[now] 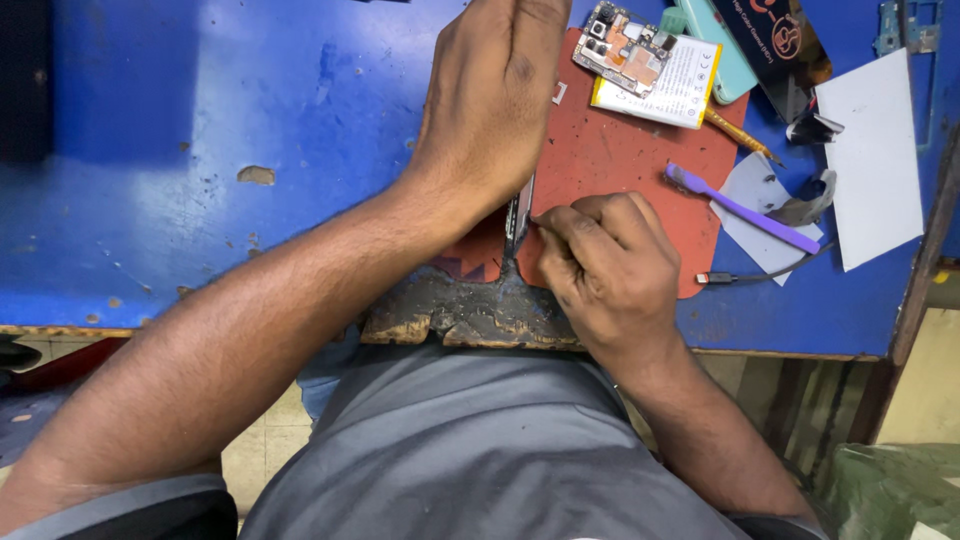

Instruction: The person cleans adhesive residue from the inside of a disassembled phone housing, scrubbing it with a toothbrush and peeling off leftover material by hand. They then align the internal components and flex cables into the housing and press them into place to reassemble the phone.

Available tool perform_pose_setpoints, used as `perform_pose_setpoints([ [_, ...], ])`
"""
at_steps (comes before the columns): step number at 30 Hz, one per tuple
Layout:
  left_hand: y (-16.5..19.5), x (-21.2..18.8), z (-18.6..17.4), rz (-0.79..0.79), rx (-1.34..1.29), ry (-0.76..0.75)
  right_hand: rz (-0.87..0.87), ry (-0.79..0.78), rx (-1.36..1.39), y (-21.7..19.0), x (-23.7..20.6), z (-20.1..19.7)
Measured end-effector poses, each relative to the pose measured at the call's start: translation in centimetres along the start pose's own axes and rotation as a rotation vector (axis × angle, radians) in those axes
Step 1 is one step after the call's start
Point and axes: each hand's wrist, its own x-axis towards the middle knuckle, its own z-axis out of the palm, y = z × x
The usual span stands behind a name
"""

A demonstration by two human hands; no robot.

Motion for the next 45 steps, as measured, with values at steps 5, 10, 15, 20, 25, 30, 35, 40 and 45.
perform_pose_setpoints([
  [5, 0.6, -0.2, 0.0, -0.013, -0.016, 0.009, 0.013, -0.005, 0.018, -0.2, -0.4, -0.1],
  [10, 0.7, -0.3, -0.2, 0.078, -0.048, 0.021, 0.057, 0.015, 0.047, -0.2, -0.3, 0.0],
  [15, 0.4, -0.4, 0.0, -0.029, -0.033, 0.002, 0.071, 0.041, 0.047, -0.2, -0.1, 0.1],
  [20, 1.0, -0.8, -0.2, 0.041, -0.038, 0.004, 0.023, 0.031, 0.026, -0.4, -0.3, 0.0],
  [25, 2.4, -1.7, -0.4, 0.194, -0.026, 0.071, 0.062, 0.004, 0.029, -0.9, -0.5, -0.2],
  [30, 3.9, -3.9, -1.3, 0.271, 0.019, 0.067, 0.121, -0.028, 0.066, -1.4, -0.5, -0.7],
  [35, 4.3, -6.6, -2.2, 0.325, -0.005, 0.02, 0.153, -0.032, 0.108, -1.6, -1.0, -0.9],
  [40, 3.3, -8.7, -2.1, 0.404, -0.006, 0.013, 0.147, -0.051, 0.116, -1.6, -1.6, -0.8],
  [45, 2.4, -10.0, -1.9, 0.501, 0.006, -0.032, 0.154, -0.047, 0.137, -1.8, -2.0, -1.0],
])
